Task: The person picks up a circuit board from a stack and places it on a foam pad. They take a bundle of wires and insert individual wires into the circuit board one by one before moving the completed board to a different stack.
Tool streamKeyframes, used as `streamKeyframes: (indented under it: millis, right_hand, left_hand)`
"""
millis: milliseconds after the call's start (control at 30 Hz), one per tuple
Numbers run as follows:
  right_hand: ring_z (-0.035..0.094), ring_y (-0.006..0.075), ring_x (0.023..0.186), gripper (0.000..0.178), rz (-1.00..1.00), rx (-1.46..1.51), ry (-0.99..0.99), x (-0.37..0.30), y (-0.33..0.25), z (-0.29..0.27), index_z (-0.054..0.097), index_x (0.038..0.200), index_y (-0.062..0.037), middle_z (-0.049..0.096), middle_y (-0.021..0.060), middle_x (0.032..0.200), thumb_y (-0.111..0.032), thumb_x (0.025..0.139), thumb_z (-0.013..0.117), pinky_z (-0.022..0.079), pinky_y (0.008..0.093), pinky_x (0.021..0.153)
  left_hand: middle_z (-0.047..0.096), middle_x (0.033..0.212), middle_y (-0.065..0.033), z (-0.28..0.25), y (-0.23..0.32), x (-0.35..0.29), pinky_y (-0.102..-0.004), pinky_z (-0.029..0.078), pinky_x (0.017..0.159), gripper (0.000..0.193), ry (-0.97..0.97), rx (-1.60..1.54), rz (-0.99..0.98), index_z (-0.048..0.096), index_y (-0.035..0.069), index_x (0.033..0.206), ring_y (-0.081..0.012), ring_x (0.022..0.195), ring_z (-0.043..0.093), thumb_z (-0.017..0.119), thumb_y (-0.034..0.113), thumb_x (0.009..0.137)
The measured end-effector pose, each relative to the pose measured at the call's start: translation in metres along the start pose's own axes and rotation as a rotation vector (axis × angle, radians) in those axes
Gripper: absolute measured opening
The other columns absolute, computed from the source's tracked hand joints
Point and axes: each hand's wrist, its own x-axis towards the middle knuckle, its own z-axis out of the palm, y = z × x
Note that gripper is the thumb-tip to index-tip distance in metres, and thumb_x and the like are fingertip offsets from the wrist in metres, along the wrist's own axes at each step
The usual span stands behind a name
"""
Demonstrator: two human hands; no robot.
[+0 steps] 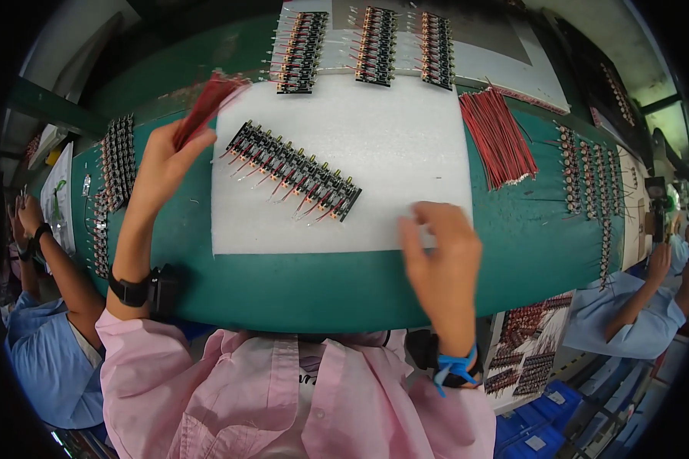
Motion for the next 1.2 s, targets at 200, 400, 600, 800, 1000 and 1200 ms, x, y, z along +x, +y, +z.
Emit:
streamKeyframes:
  millis: [200, 400, 600, 800, 1000, 1200]
  right_hand:
    - [0.047, 0.0225, 0.061, 0.015, -0.212, -0.175, 0.024, -0.005, -0.019, 0.05, 0.052, 0.075, -0.001, 0.049, 0.0092, 0.066, -0.009, 0.065, 0.06, 0.038, 0.0312, 0.059]
    - [0.046, 0.0231, 0.061, 0.013, -0.223, -0.155, 0.098, -0.008, -0.021, 0.061, 0.05, 0.07, -0.0019, 0.048, 0.0083, 0.064, -0.009, 0.065, 0.06, 0.036, 0.0325, 0.058]
    - [0.046, 0.0228, 0.06, 0.012, -0.266, -0.112, 0.1, -0.018, -0.022, 0.064, 0.049, 0.07, -0.0018, 0.048, 0.0078, 0.064, -0.008, 0.066, 0.059, 0.035, 0.0324, 0.058]
    - [0.044, 0.0226, 0.062, 0.012, -0.325, -0.104, 0.058, -0.032, -0.03, 0.057, 0.05, 0.071, -0.002, 0.047, 0.0075, 0.064, -0.007, 0.065, 0.059, 0.034, 0.0321, 0.058]
    - [0.043, 0.023, 0.064, 0.012, -0.345, -0.131, 0.003, -0.032, -0.026, 0.064, 0.05, 0.072, -0.0027, 0.045, 0.0072, 0.064, -0.007, 0.065, 0.058, 0.034, 0.0324, 0.059]
    - [0.045, 0.0194, 0.06, 0.008, -0.296, -0.043, 0.04, -0.019, -0.02, 0.042, 0.051, 0.07, -0.0005, 0.048, 0.0073, 0.063, -0.006, 0.067, 0.056, 0.036, 0.0294, 0.056]
  left_hand:
    - [0.045, 0.05, -0.0145, 0.015, -0.005, 0.014, -0.0347, 0.034, 0.048, 0.025, -0.129, 0.22, -0.018, 0.054, -0.007, 0.073, -0.0241, 0.047, 0.045, 0.053, 0.018, 0.073]
    - [0.049, 0.055, -0.019, 0.021, -0.015, 0.014, -0.0371, 0.036, 0.052, 0.021, -0.081, 0.223, 0.046, 0.054, -0.006, 0.072, -0.0313, 0.053, 0.049, 0.053, 0.015, 0.071]
    - [0.05, 0.057, -0.0201, 0.015, -0.007, -0.002, -0.0383, 0.037, 0.053, 0.018, -0.018, 0.234, 0.029, 0.054, -0.005, 0.07, -0.0335, 0.056, 0.049, 0.052, 0.013, 0.071]
    - [0.048, 0.055, -0.0193, 0.004, -0.004, -0.026, -0.0374, 0.035, 0.05, 0.015, -0.05, 0.269, -0.014, 0.054, -0.004, 0.069, -0.0334, 0.053, 0.047, 0.052, 0.011, 0.071]
    - [0.046, 0.052, -0.0173, 0.001, -0.022, -0.04, -0.0356, 0.034, 0.047, 0.017, -0.048, 0.202, -0.032, 0.053, -0.004, 0.067, -0.0284, 0.046, 0.043, 0.053, 0.012, 0.071]
    - [0.053, 0.057, -0.0068, -0.02, -0.021, -0.031, -0.0282, 0.033, 0.042, 0.024, -0.128, -0.303, -0.298, 0.055, -0.001, 0.072, -0.0144, 0.045, 0.042, 0.048, 0.022, 0.079]
